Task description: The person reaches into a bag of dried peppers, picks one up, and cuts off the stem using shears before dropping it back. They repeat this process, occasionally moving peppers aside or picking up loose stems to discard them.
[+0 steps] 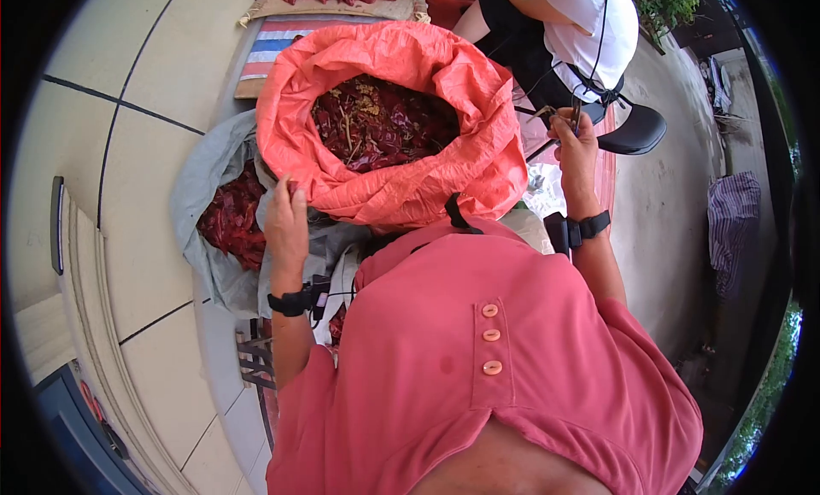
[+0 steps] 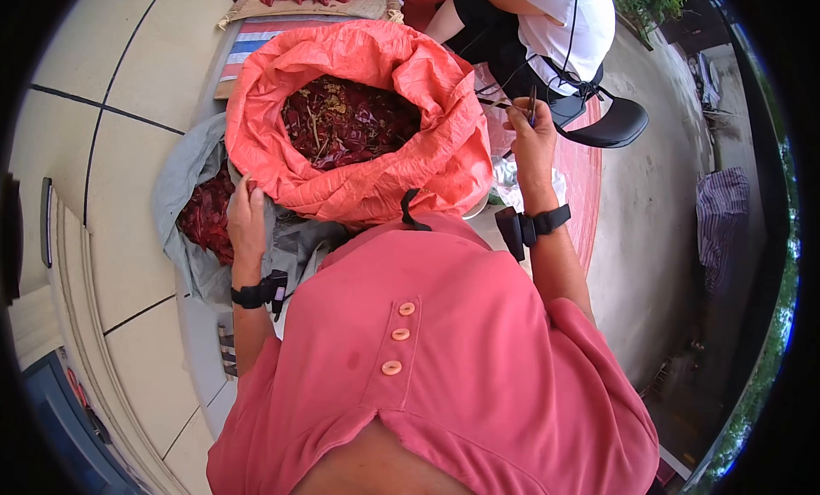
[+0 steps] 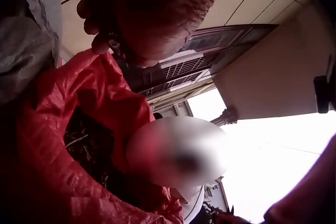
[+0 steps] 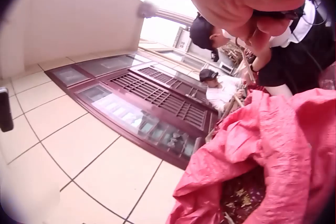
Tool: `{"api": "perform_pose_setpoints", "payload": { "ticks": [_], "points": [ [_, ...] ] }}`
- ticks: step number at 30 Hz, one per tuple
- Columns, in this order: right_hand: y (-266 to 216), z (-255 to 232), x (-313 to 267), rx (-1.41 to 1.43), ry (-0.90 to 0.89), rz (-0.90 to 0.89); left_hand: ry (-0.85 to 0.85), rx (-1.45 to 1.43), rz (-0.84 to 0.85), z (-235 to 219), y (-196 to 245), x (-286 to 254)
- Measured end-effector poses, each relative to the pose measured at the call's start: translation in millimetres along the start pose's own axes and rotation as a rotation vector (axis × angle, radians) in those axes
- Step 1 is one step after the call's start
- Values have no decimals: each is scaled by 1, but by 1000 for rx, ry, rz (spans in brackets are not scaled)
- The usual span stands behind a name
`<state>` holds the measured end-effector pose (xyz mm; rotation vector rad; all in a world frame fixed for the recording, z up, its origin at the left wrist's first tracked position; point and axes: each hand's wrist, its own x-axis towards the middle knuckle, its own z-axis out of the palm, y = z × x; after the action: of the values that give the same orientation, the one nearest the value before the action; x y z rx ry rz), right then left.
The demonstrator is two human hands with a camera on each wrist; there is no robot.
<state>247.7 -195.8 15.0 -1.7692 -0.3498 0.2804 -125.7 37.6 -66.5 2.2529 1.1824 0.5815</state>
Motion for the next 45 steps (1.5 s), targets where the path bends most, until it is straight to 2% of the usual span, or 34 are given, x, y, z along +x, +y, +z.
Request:
{"api": "perform_pose_setpoints", "payload": {
  "ticks": [1, 4, 6, 7, 10, 12, 13, 14, 16, 17, 19, 22, 25, 29, 32, 33, 35, 38, 40, 42, 43, 44, 45],
  "points": [
    [23, -15, 3, 30, 62, -16, 60, 113, 31, -7, -25, -2],
    [91, -48, 1, -53, 172, -15, 24, 409, -79, -22, -88, -9],
    [131, -59, -4, -109, 174, 34, -23, 496, -147, -32, -107, -12],
    [149, -62, -6, -136, 177, 57, 6, 631, -187, -33, -97, -13],
    [193, -65, -13, -224, 172, 125, 207, 492, 46, -25, -94, 3],
    [217, -61, -18, -28, 103, 160, 242, 387, 135, -12, -78, 16],
    [212, -58, -23, -107, 67, 249, 244, 340, 172, -7, -71, 23],
    [201, -56, -28, -186, 30, 337, 149, 180, 209, 17, -32, 33],
    [194, -51, -34, -180, 37, 332, 46, 105, 274, 52, -5, 46],
    [191, -49, -37, -177, 41, 329, -66, 23, 268, 71, 3, 51],
    [181, -49, -45, -238, -19, 309, -198, -39, 269, 121, 3, 63],
    [157, -50, -59, -289, -70, 290, -244, 265, 308, 161, 0, 74],
    [151, -63, -71, -257, -68, 310, -635, 435, 158, 173, -6, 87],
    [135, -81, -82, -230, 9, 335, -578, 380, 268, 148, -3, 90],
    [120, -84, -80, -169, 37, 297, -447, 261, 156, 134, -1, 92],
    [115, -82, -76, -149, 16, 261, -468, 184, 140, 125, 3, 92],
    [77, -67, -69, -81, -40, 250, -447, -51, 130, 111, 14, 89],
    [13, -35, -52, -41, -307, 367, -384, -402, 120, 109, 38, 78],
    [-15, -5, -44, -27, -530, 323, -366, -692, 78, 101, 71, 69],
    [-29, 25, -36, -82, -694, 218, -419, -791, 91, 84, 107, 64],
    [-36, 42, -36, -51, -736, 169, -368, -721, 225, 81, 116, 63],
    [-40, 58, -35, -29, -724, 99, -396, -731, 271, 76, 127, 62],
    [-45, 67, -34, 54, -747, 183, -378, -702, 341, 76, 131, 63]
  ]
}}
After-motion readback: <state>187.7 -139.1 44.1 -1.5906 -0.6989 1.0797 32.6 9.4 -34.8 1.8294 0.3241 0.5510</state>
